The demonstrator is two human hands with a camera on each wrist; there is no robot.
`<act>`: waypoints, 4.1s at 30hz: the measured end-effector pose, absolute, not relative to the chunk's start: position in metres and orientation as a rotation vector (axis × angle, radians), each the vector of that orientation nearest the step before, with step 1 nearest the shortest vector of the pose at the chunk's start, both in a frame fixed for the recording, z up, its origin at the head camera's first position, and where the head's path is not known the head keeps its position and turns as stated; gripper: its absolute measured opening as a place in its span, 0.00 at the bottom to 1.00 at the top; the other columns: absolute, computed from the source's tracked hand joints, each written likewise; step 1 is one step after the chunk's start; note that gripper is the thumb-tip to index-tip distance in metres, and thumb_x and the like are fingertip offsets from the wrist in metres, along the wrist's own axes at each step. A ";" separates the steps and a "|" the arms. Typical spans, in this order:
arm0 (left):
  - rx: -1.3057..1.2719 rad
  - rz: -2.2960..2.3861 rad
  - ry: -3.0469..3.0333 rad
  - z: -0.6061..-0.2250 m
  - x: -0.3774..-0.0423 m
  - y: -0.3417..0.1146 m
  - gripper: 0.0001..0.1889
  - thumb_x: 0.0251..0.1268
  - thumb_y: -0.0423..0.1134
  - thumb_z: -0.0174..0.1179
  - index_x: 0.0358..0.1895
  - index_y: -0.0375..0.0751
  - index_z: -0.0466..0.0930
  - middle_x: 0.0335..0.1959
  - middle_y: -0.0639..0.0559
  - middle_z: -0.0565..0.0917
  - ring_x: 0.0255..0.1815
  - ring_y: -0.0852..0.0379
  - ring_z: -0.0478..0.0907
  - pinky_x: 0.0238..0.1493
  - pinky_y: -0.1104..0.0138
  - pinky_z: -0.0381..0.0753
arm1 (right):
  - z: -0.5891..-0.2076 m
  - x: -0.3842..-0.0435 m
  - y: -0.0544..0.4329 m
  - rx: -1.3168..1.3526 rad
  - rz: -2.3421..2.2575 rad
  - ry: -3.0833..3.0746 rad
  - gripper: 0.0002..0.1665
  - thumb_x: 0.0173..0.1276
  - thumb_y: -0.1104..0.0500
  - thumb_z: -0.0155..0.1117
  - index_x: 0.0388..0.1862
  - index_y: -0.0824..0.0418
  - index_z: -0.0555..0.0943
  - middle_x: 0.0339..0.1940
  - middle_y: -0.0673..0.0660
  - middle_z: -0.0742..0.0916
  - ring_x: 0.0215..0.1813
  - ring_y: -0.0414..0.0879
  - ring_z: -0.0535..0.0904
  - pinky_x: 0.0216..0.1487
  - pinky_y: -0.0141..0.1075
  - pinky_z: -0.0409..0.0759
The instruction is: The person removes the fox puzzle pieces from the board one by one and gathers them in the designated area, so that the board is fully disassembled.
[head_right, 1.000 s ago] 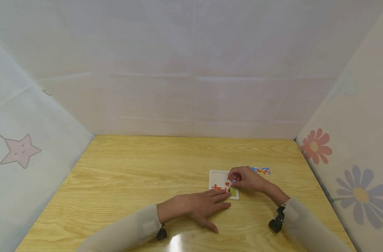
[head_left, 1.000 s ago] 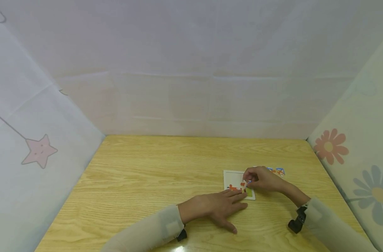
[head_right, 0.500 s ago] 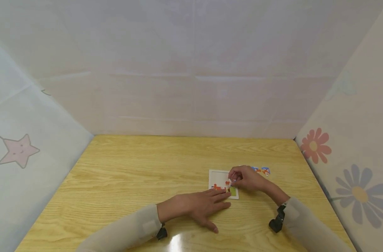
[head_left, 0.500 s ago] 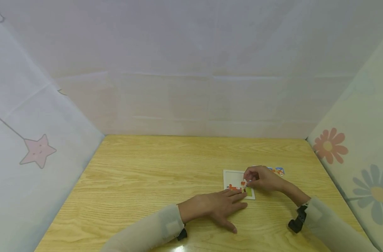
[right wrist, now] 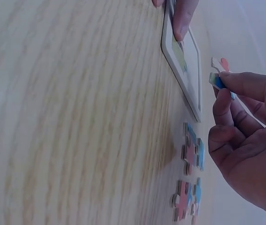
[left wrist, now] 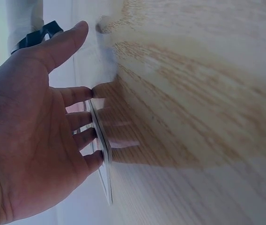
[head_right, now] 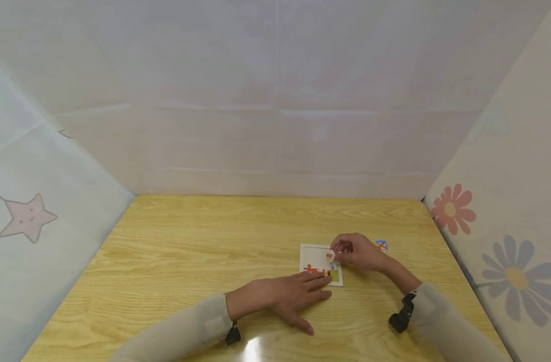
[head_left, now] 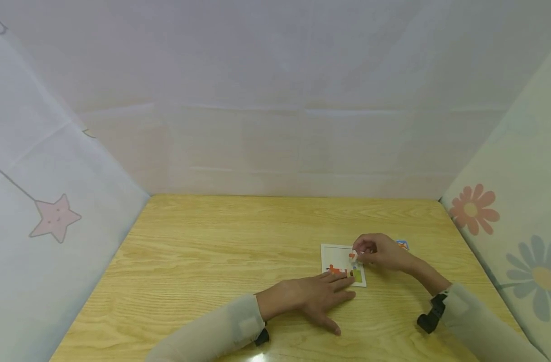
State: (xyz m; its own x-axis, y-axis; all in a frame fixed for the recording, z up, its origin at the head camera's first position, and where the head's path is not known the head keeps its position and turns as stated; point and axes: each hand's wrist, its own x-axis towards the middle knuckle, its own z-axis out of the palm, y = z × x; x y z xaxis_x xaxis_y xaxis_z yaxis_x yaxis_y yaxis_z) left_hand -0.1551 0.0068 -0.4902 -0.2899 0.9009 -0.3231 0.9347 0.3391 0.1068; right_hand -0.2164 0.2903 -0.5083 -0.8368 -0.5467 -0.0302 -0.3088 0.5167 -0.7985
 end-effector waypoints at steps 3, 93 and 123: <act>1.628 -0.146 2.285 -0.490 -0.155 0.007 0.47 0.74 0.75 0.51 0.87 0.53 0.53 0.90 0.50 0.43 0.89 0.53 0.40 0.86 0.62 0.48 | -0.508 -0.217 0.295 -0.679 -1.239 2.471 0.10 0.72 0.63 0.74 0.51 0.59 0.86 0.41 0.53 0.88 0.43 0.43 0.85 0.42 0.34 0.84; 1.590 -0.191 2.316 -0.493 -0.150 0.010 0.47 0.75 0.74 0.50 0.88 0.55 0.51 0.90 0.53 0.41 0.89 0.54 0.38 0.86 0.64 0.45 | -0.515 -0.202 0.423 -0.702 -1.133 2.599 0.06 0.73 0.70 0.69 0.46 0.63 0.87 0.37 0.53 0.89 0.37 0.39 0.84 0.36 0.32 0.81; 1.625 -0.201 2.330 -0.495 -0.150 0.008 0.46 0.75 0.73 0.49 0.88 0.55 0.50 0.90 0.51 0.40 0.89 0.54 0.38 0.86 0.65 0.43 | -0.508 -0.203 0.387 -0.780 -1.116 2.740 0.06 0.73 0.65 0.72 0.47 0.61 0.88 0.33 0.51 0.90 0.30 0.42 0.86 0.28 0.36 0.83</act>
